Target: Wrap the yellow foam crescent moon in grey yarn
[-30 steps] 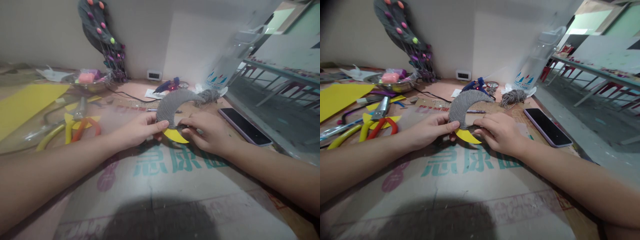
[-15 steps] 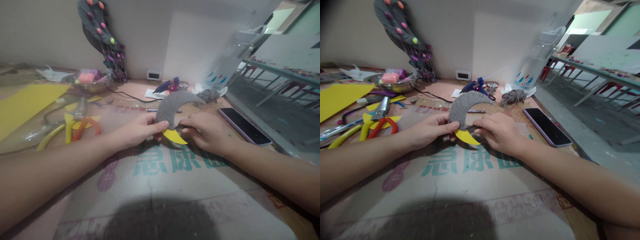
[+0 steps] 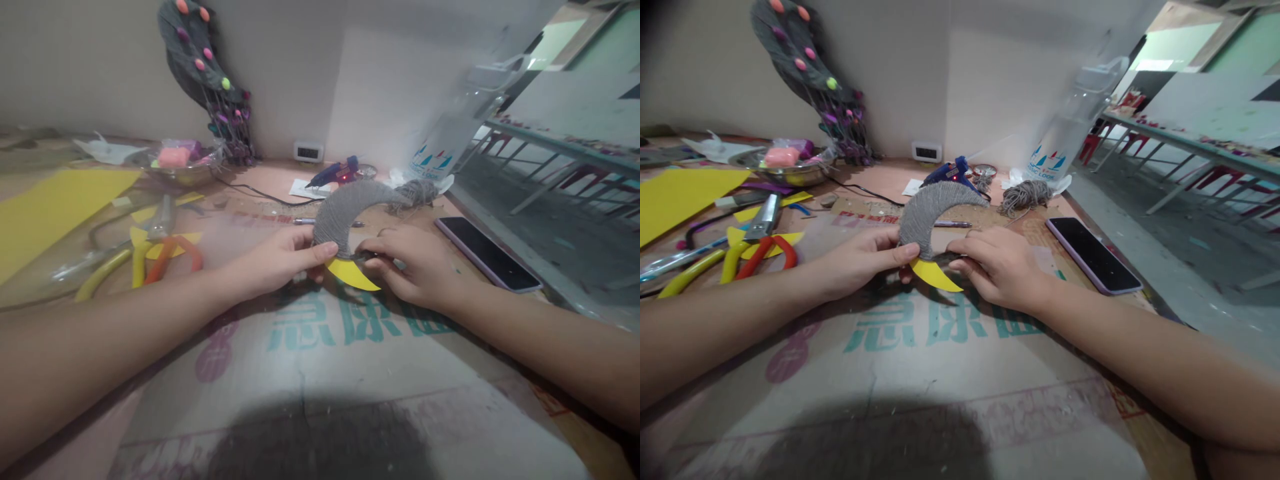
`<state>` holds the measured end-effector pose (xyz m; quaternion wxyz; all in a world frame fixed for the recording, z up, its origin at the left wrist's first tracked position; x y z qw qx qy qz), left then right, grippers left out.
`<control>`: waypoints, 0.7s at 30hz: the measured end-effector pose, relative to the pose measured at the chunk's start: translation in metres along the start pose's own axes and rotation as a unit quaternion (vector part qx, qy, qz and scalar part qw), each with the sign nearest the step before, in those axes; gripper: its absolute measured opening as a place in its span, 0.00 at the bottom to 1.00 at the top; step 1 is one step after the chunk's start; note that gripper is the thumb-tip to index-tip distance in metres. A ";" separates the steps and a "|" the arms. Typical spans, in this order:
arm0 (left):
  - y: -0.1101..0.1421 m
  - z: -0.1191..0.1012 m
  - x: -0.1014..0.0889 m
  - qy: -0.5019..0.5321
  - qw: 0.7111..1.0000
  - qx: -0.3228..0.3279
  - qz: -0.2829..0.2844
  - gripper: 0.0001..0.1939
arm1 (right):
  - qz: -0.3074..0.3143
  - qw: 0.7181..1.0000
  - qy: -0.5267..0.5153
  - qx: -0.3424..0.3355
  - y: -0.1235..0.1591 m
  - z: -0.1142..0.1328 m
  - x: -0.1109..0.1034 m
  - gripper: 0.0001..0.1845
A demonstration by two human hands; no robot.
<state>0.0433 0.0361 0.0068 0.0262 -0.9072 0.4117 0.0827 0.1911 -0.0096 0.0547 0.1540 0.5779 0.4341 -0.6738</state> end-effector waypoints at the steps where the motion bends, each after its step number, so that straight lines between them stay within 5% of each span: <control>1: 0.000 0.000 0.000 0.000 1.000 0.000 -0.002 0.18 | 0.000 1.000 0.001 0.000 0.000 0.000 0.000 0.16; 21: -0.001 0.003 0.000 0.036 0.999 0.015 0.033 0.18 | 0.010 1.000 -0.005 -0.005 0.000 0.000 0.003 0.14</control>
Point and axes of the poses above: each hand's wrist, its own y-axis away from the middle knuckle, its own x-axis out of the palm, z = x × y, the point moved 7 cm from there along -y, towards the middle knuckle, and after that the axes turned 6 degrees about z, right-handed, at the moved point
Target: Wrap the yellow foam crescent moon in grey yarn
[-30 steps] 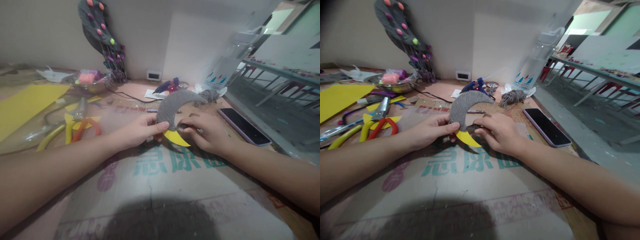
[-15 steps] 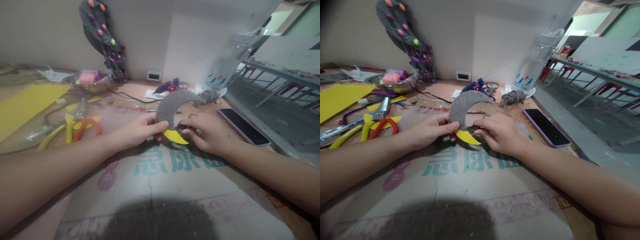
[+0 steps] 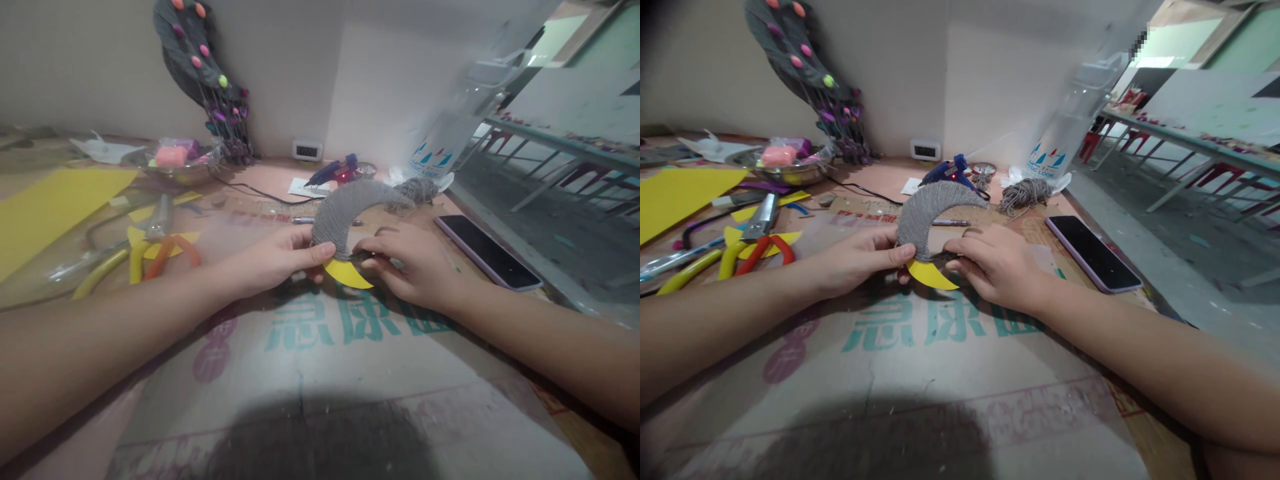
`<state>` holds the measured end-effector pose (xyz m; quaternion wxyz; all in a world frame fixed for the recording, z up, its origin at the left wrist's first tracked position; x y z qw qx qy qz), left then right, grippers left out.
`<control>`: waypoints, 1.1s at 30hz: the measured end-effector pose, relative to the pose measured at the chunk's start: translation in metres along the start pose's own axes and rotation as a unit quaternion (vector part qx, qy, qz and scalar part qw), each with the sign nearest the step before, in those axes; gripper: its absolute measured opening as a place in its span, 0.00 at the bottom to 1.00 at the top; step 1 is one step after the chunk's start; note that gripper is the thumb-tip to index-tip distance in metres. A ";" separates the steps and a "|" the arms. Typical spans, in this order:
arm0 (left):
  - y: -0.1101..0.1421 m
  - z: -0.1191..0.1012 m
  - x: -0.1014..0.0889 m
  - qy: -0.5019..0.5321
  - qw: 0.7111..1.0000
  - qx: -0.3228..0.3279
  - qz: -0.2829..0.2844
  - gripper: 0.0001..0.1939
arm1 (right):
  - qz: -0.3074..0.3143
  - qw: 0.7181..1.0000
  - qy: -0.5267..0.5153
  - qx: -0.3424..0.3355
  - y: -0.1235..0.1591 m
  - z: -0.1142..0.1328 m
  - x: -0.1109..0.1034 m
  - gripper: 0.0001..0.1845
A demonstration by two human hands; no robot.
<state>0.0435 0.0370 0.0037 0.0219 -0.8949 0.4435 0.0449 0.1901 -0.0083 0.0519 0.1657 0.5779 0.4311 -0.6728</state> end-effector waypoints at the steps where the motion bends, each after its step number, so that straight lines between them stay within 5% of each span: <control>1: 0.000 0.000 0.000 0.000 1.000 0.004 0.003 0.18 | -0.001 1.000 0.001 -0.004 0.000 0.001 0.000 0.13; 33: -0.001 -0.004 0.002 -0.042 0.999 0.004 -0.013 0.17 | -0.012 1.000 -0.019 0.004 0.002 0.001 0.001 0.15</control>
Point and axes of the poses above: each hand's wrist, its own y-axis away from the middle knuckle, its own x-axis out of the palm, z = x × y, the point moved 7 cm from there along -y, towards the middle knuckle, and after that the axes turned 6 degrees about z, right-handed, at the moved point
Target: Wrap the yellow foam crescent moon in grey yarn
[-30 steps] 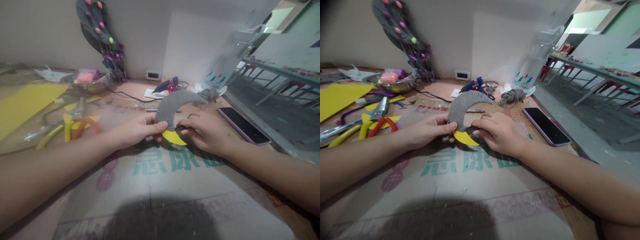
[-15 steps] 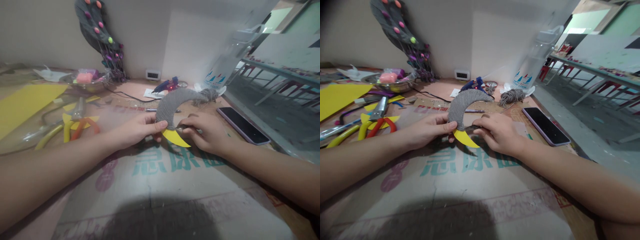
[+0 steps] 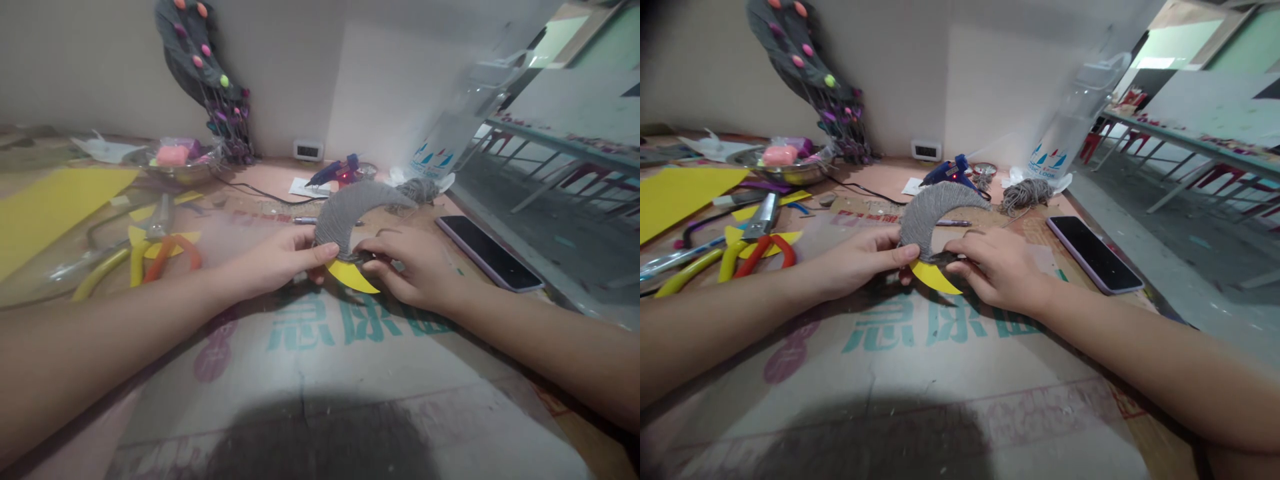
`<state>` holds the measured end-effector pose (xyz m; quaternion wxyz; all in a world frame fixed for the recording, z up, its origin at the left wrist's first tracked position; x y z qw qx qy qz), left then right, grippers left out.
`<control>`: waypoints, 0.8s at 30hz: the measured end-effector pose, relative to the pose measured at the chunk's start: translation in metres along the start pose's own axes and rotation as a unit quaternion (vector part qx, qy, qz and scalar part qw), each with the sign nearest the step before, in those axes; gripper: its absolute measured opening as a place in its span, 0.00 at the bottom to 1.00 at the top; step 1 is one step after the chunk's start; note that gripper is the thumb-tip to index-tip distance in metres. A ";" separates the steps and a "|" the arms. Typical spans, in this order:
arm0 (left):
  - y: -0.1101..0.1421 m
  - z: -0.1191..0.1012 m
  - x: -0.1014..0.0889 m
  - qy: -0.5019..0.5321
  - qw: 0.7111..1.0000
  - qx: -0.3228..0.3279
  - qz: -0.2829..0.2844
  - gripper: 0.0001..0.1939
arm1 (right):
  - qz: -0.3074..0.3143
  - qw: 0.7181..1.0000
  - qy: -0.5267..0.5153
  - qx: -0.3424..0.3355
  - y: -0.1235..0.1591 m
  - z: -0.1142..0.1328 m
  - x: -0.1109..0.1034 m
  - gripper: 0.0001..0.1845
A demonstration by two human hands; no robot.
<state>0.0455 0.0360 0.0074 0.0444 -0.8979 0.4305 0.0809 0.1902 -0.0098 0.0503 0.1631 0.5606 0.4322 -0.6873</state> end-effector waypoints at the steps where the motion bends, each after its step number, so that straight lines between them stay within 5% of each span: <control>1: 0.000 0.000 0.000 -0.009 1.000 0.001 0.002 0.17 | 0.000 1.000 0.003 -0.005 0.000 0.001 0.000 0.16; 10: 0.000 -0.001 0.000 -0.030 1.000 0.004 0.008 0.16 | 0.020 1.000 0.011 -0.007 -0.002 0.002 0.001 0.16; 19: 0.000 -0.001 0.001 -0.028 0.999 0.012 0.010 0.17 | -0.059 0.996 -0.046 0.051 0.004 -0.015 -0.005 0.14; 24: 0.000 -0.001 0.001 -0.038 0.999 0.012 0.008 0.17 | -0.052 0.992 -0.085 0.079 0.004 -0.014 -0.003 0.14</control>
Point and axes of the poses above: each hand's wrist, its own y-axis away from the middle knuckle, its own x-axis out of the palm, z = x × y, the point moved 7 cm from there along -y, towards the middle knuckle, and after that the axes turned 6 degrees about z, right-handed, at the moved point
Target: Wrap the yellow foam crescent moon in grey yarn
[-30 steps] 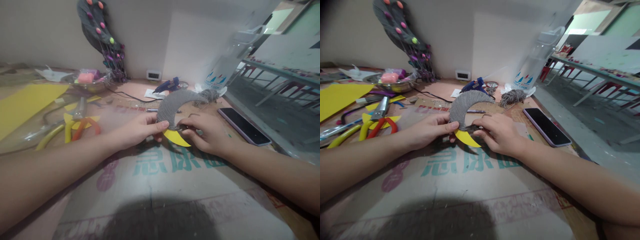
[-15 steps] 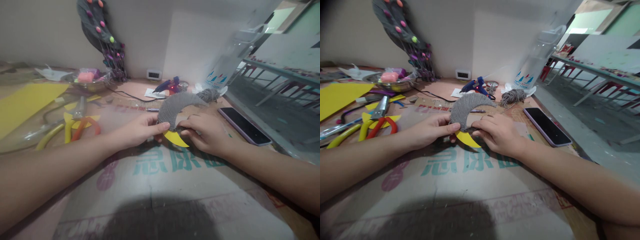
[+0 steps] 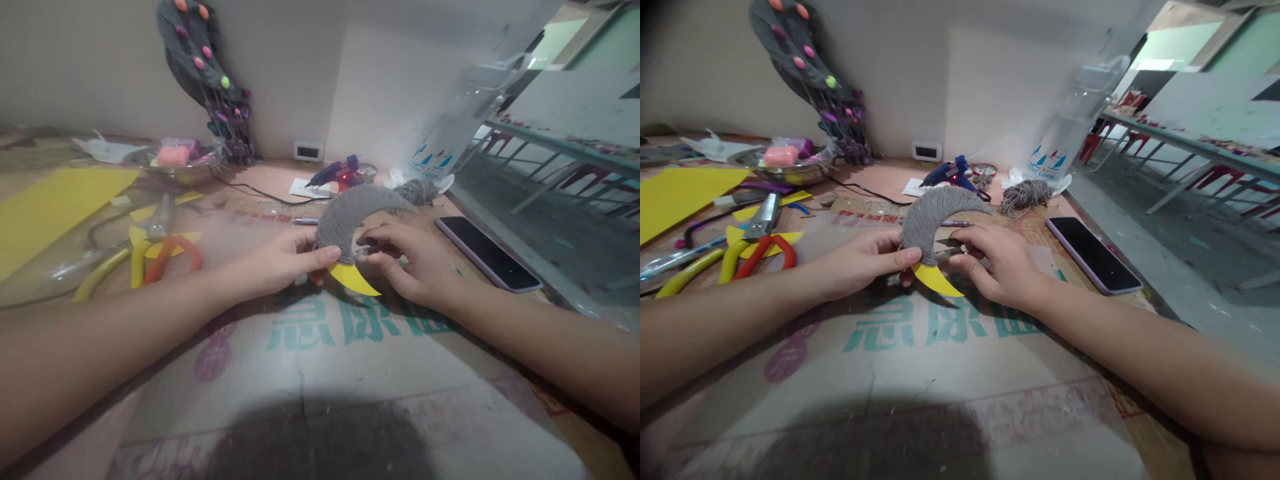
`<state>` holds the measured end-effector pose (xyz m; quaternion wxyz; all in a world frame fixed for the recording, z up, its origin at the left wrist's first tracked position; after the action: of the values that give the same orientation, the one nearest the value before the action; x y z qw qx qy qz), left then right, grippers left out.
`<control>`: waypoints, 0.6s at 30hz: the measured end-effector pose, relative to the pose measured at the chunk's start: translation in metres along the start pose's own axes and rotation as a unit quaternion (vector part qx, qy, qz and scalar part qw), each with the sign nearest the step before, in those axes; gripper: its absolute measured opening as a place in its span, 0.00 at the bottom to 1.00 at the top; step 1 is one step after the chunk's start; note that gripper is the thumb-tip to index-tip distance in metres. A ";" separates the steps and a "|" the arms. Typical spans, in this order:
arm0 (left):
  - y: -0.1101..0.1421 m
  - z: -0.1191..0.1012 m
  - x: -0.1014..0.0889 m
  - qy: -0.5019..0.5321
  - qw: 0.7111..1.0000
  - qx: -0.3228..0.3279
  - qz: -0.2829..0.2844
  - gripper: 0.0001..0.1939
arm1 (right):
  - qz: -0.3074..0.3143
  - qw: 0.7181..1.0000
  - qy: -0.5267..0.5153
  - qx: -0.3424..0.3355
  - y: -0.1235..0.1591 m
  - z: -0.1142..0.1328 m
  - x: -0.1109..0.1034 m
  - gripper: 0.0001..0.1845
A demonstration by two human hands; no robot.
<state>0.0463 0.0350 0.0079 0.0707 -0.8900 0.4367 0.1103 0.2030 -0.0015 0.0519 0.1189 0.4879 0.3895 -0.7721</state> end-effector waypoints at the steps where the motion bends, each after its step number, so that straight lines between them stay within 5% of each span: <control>1: 0.000 -0.001 0.001 -0.003 1.000 0.002 0.000 0.17 | 0.000 1.000 -0.017 0.013 -0.001 0.001 -0.001 0.13; 6: 0.000 -0.005 0.008 -0.030 0.999 0.014 -0.002 0.16 | 0.032 0.991 -0.093 0.089 -0.006 0.007 0.005 0.07; 18: 0.000 -0.004 0.012 -0.057 0.997 0.041 0.018 0.13 | 0.071 0.979 -0.161 0.104 -0.011 0.011 0.014 0.13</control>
<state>0.0540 0.0254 0.0082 0.1299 -0.8707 0.4519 0.1443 0.1823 0.0007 0.0484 0.1834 0.3936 0.2476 -0.8661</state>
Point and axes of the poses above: each hand's wrist, its own y-axis away from the middle knuckle, its own x-axis out of the palm, z = x × y, the point moved 7 cm from there along -y, towards the middle knuckle, and after that the axes turned 6 degrees about z, right-handed, at the moved point
